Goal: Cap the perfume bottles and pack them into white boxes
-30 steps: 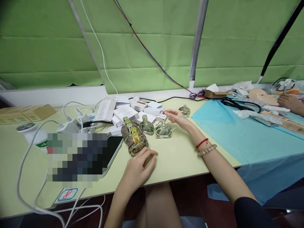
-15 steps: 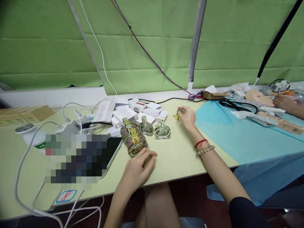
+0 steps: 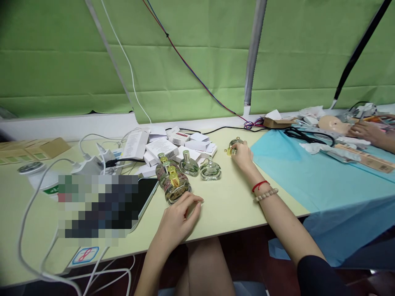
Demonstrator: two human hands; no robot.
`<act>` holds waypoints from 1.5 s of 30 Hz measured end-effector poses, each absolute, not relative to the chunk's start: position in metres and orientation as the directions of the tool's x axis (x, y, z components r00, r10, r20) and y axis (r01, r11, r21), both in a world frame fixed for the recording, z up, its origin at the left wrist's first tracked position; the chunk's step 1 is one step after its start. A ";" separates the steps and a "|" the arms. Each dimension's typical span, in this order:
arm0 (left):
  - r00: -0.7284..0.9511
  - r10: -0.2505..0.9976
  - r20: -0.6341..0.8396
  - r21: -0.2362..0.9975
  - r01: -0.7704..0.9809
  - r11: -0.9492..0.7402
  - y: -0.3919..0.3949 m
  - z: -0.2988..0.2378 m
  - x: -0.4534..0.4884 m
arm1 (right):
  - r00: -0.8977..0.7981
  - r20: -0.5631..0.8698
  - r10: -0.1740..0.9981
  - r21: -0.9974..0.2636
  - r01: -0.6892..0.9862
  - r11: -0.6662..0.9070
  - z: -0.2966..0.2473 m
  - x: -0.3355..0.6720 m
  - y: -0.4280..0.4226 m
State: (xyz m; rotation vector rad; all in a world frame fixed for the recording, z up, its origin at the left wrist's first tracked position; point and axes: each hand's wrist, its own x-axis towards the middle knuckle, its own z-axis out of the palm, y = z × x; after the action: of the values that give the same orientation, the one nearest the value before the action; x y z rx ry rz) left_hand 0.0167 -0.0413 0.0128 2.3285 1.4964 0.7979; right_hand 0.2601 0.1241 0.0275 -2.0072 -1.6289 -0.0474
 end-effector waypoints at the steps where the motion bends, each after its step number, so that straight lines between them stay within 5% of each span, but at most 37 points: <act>1: 0.318 0.897 0.308 0.491 0.755 -0.436 -0.041 0.013 0.017 | 0.273 0.353 0.895 -0.377 0.917 -0.131 0.028 0.259 0.123; 9: 0.319 0.894 0.315 0.490 0.752 -0.441 -0.042 0.015 0.017 | 0.284 0.370 0.884 -0.375 0.917 -0.138 0.032 0.258 0.123; 19: 0.315 0.901 0.299 0.492 0.758 -0.428 -0.042 0.015 0.017 | 0.283 0.324 0.903 -0.549 0.834 -0.065 0.035 0.253 0.123; 22: 0.318 0.898 0.304 0.494 0.753 -0.434 -0.042 0.014 0.017 | 0.166 0.386 0.908 -0.734 0.651 0.193 0.040 0.246 0.121; 25: 0.319 0.893 0.316 0.494 0.749 -0.442 -0.042 0.014 0.016 | -0.058 0.386 0.921 -0.875 0.294 0.385 0.046 0.237 0.118; 30: 0.319 0.895 0.312 0.495 0.750 -0.440 -0.042 0.014 0.016 | -0.203 0.360 0.911 -0.929 0.013 0.370 0.050 0.231 0.113; 45: 0.322 0.896 0.305 0.496 0.750 -0.438 -0.042 0.016 0.017 | -0.433 0.233 0.871 -0.965 0.010 0.263 0.045 0.235 0.113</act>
State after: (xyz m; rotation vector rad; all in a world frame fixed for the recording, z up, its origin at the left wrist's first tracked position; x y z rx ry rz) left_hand 0.0171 -0.0422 0.0157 2.3266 1.4885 0.7979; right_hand 0.2349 0.1129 0.0453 -0.8180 -1.6895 1.2829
